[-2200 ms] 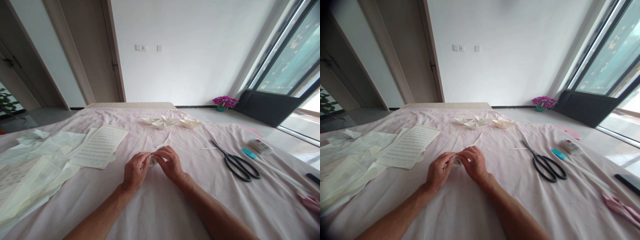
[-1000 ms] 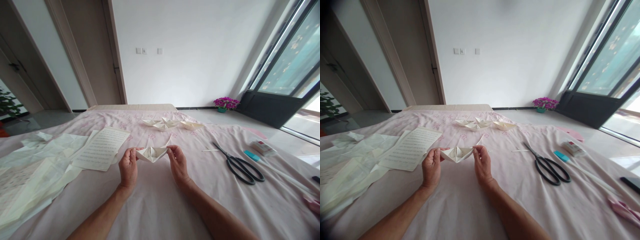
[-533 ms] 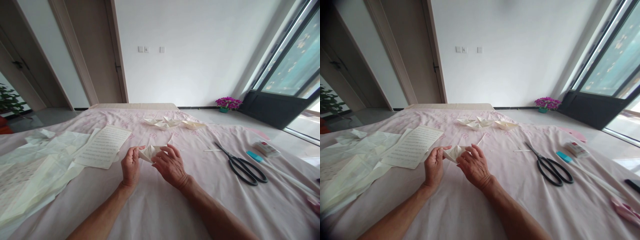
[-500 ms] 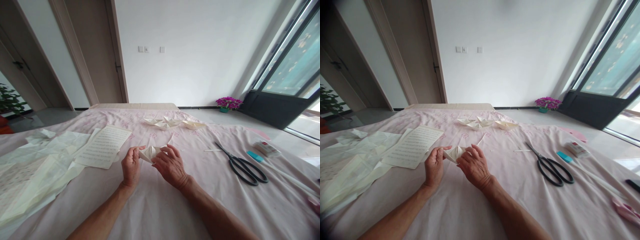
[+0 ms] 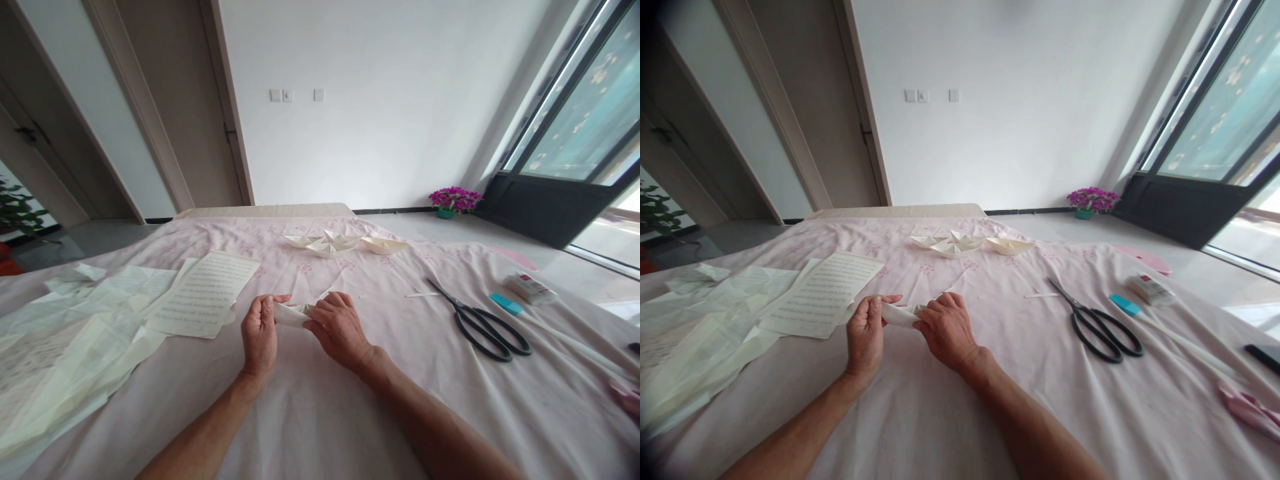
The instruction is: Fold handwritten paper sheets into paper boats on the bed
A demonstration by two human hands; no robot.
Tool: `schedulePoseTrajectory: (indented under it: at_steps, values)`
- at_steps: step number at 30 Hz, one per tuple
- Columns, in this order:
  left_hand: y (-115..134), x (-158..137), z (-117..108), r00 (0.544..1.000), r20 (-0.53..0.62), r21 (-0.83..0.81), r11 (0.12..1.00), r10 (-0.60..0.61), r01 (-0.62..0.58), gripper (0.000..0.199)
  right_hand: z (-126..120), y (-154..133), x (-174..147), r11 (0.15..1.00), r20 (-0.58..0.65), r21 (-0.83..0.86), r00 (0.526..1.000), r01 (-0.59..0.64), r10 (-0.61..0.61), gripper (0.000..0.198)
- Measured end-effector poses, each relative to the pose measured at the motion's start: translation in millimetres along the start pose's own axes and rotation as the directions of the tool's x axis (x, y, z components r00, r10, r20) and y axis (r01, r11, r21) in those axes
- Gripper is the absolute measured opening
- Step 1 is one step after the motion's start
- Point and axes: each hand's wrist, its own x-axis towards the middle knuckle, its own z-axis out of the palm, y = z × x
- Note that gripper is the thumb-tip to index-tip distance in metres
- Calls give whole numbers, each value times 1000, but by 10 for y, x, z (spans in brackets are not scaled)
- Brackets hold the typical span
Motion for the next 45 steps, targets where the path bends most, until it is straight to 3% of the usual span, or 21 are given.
schedulePoseTrajectory:
  at_steps: [5, 10, 14, 21, 27, 35, 45]
  values:
    - [-68, -15, -15, 986, 160, -116, 991, -42, 61, 36, -10, 11, -5, 1000, -19, -24, 1000, 5, -5, 17]
    - [-170, -41, 11, 920, 327, -233, 925, -215, 299, 46, -6, 36, 5, 999, -43, -46, 999, -9, 7, 22]
    - [-178, -37, 29, 912, 302, -342, 861, -278, 376, 49, 26, 42, -5, 997, -98, 22, 992, -77, 79, 17]
    - [-171, -24, 12, 923, 279, -432, 824, -264, 366, 49, 68, 19, -4, 947, -170, 148, 936, -284, 307, 20]
    - [-163, -15, 35, 926, 260, -439, 821, -273, 365, 47, 39, -6, 26, 940, -124, 167, 939, -298, 320, 16]
    - [-159, -45, 51, 887, 343, -385, 815, -310, 434, 39, 51, 39, 29, 932, -100, 177, 936, -318, 338, 10]
    - [-170, -35, 60, 937, 253, -282, 907, -243, 311, 41, 16, 68, 49, 946, -60, 162, 955, -279, 292, 12]
